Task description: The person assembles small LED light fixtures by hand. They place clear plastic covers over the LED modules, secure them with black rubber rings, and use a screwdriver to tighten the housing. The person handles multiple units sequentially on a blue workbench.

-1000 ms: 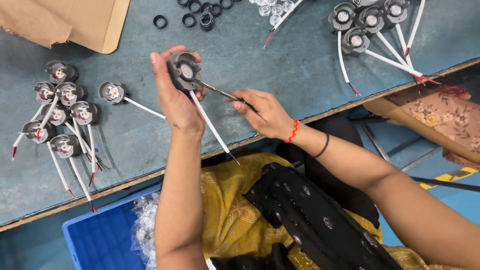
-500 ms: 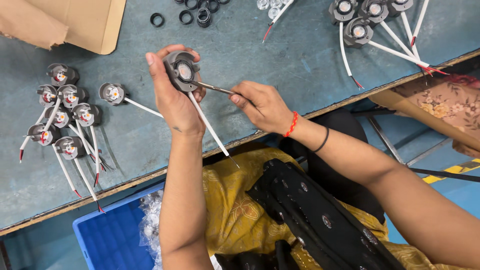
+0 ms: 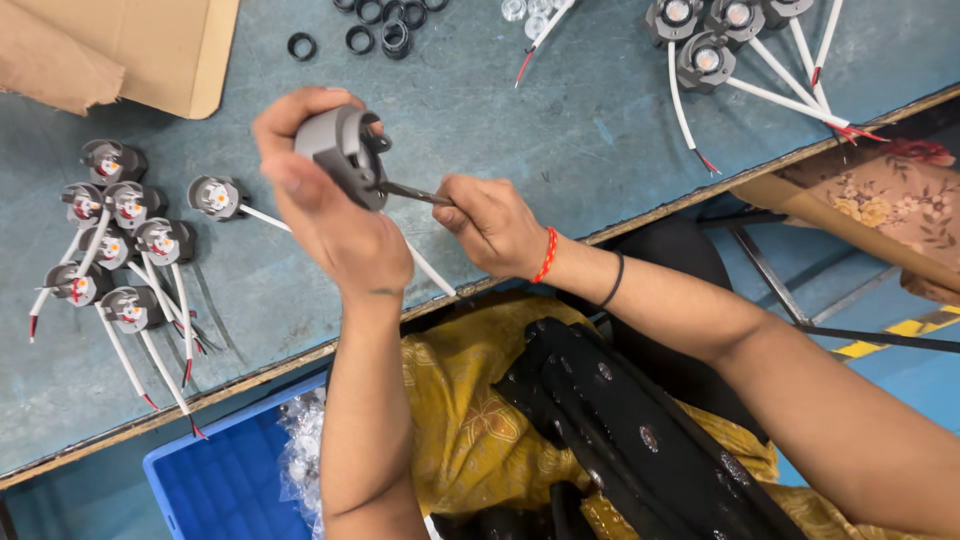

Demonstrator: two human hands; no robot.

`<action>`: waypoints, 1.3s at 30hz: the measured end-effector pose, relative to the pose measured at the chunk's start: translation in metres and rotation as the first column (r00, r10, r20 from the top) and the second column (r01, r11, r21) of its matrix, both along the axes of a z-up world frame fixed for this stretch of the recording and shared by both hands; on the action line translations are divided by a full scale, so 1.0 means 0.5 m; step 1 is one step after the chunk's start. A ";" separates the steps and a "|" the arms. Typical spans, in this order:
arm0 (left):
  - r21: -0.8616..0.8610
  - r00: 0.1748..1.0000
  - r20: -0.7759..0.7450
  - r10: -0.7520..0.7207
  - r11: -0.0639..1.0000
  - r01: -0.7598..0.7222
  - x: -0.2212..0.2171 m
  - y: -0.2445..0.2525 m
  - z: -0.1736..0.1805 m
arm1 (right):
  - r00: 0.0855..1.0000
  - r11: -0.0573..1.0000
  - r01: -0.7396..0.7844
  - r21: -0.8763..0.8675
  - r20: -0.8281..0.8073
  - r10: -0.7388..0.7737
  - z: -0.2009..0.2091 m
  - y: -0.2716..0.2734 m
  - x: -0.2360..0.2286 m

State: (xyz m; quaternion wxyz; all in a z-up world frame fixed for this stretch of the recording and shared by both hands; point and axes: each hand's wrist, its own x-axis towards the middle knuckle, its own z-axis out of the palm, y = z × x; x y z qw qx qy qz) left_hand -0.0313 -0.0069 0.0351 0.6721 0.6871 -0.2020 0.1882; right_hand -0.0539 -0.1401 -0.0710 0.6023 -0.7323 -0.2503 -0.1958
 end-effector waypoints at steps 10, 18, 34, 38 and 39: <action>0.065 0.997 0.021 0.077 0.995 -0.079 0.015 0.005 -0.004 | 1.000 1.000 -0.004 -0.020 0.017 0.005 -0.001 0.000 0.001; 0.185 0.990 0.082 0.117 0.974 -0.130 0.009 -0.003 0.004 | 1.000 1.000 -0.003 -0.010 0.031 0.003 0.002 -0.007 0.010; 0.214 0.979 0.140 0.149 0.961 -0.177 0.001 -0.018 0.025 | 0.989 0.999 -0.038 0.029 0.141 0.034 -0.016 -0.007 0.010; 0.208 0.988 0.013 0.151 0.967 -0.150 0.009 -0.016 0.007 | 0.999 1.000 0.004 -0.013 -0.034 -0.004 -0.017 -0.006 0.006; 0.219 0.987 0.024 0.158 0.963 -0.159 0.004 -0.009 0.001 | 1.000 1.000 -0.006 -0.019 -0.022 0.006 -0.018 -0.008 0.005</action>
